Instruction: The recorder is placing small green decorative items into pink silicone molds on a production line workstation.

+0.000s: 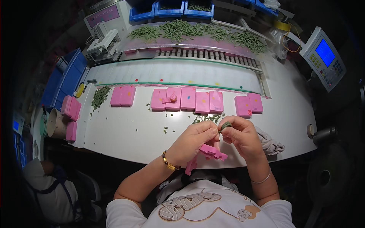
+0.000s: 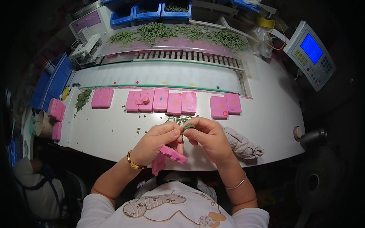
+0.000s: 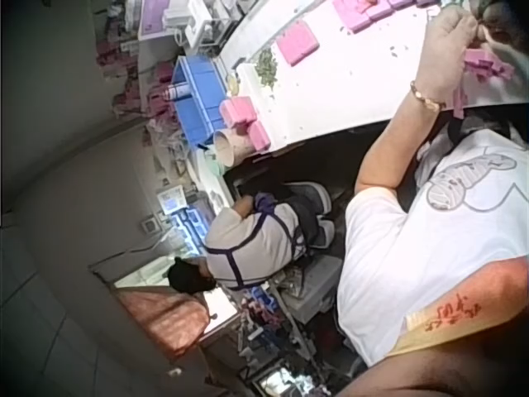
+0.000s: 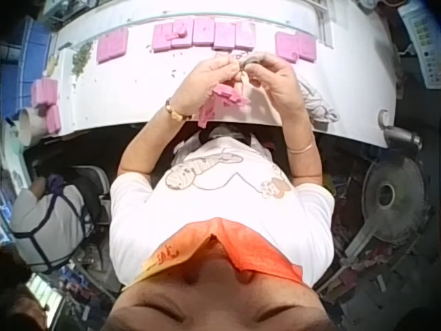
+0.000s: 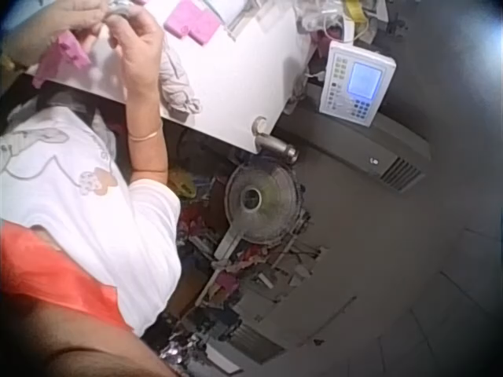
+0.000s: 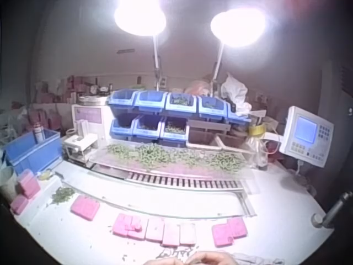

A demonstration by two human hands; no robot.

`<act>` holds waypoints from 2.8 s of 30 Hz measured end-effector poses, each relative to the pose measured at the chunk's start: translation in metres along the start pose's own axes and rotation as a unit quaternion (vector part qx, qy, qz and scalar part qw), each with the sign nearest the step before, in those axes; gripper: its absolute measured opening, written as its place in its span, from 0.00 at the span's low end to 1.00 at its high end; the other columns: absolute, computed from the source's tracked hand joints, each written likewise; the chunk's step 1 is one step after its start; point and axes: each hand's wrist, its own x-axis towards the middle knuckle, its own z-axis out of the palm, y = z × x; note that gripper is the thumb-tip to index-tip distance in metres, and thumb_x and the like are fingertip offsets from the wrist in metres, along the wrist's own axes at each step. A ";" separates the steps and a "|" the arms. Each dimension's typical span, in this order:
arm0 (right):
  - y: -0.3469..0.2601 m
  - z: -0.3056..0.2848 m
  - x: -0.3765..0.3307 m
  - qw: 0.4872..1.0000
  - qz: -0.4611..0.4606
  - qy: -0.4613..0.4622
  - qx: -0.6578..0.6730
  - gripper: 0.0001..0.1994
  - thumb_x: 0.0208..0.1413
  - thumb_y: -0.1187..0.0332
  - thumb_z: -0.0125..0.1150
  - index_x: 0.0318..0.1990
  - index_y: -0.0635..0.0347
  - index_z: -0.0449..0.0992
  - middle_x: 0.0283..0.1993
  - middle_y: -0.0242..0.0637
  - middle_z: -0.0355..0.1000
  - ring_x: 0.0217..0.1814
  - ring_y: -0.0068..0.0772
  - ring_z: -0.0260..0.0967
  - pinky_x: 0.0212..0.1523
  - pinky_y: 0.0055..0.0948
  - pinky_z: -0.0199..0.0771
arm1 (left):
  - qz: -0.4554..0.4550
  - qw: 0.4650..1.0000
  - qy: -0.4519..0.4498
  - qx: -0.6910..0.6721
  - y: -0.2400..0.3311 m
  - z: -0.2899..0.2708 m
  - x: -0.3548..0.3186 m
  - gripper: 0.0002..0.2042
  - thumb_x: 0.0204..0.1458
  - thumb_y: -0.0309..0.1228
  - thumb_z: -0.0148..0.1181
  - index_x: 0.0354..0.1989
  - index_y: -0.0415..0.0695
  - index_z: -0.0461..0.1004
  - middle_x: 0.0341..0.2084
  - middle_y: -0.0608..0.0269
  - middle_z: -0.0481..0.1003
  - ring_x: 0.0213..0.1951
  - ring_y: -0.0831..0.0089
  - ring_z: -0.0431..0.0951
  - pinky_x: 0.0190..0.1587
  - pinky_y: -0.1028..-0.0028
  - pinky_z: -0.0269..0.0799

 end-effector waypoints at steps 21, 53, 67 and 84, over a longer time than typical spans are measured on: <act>-0.008 0.027 -0.003 0.833 -0.209 0.059 -0.509 0.09 0.47 0.77 0.65 0.36 0.64 0.72 0.32 0.38 0.71 0.32 0.28 0.70 0.30 0.25 0.69 | 0.107 0.884 0.185 0.415 0.001 0.014 -0.001 0.07 0.59 0.30 0.49 0.36 0.39 0.72 0.20 0.60 0.75 0.23 0.72 0.75 0.30 0.71 0.70; -0.036 0.008 0.019 0.842 -0.221 0.057 -0.488 0.06 0.49 0.78 0.66 0.34 0.62 0.76 0.32 0.34 0.74 0.31 0.22 0.74 0.22 0.19 0.66 | 0.189 0.924 0.156 0.295 0.011 -0.006 0.014 0.09 0.58 0.26 0.55 0.44 0.37 0.69 0.28 0.60 0.76 0.29 0.76 0.77 0.33 0.77 0.74; -0.128 -0.079 0.211 0.716 -0.256 0.296 -0.578 0.07 0.51 0.65 0.63 0.32 0.59 0.80 0.29 0.38 0.78 0.33 0.36 0.76 0.37 0.34 0.74 | -0.004 0.933 0.009 -0.361 -0.005 -0.044 0.057 0.29 0.63 0.56 0.40 0.32 0.38 0.72 0.21 0.55 0.73 0.16 0.68 0.68 0.13 0.76 0.60; -0.140 -0.124 0.324 0.623 -0.108 0.398 -0.665 0.08 0.50 0.60 0.62 0.32 0.51 0.82 0.37 0.41 0.80 0.44 0.47 0.76 0.46 0.44 0.74 | -0.037 0.950 0.038 -0.308 -0.001 -0.037 0.052 0.29 0.63 0.57 0.39 0.32 0.41 0.71 0.16 0.57 0.70 0.15 0.72 0.66 0.14 0.79 0.57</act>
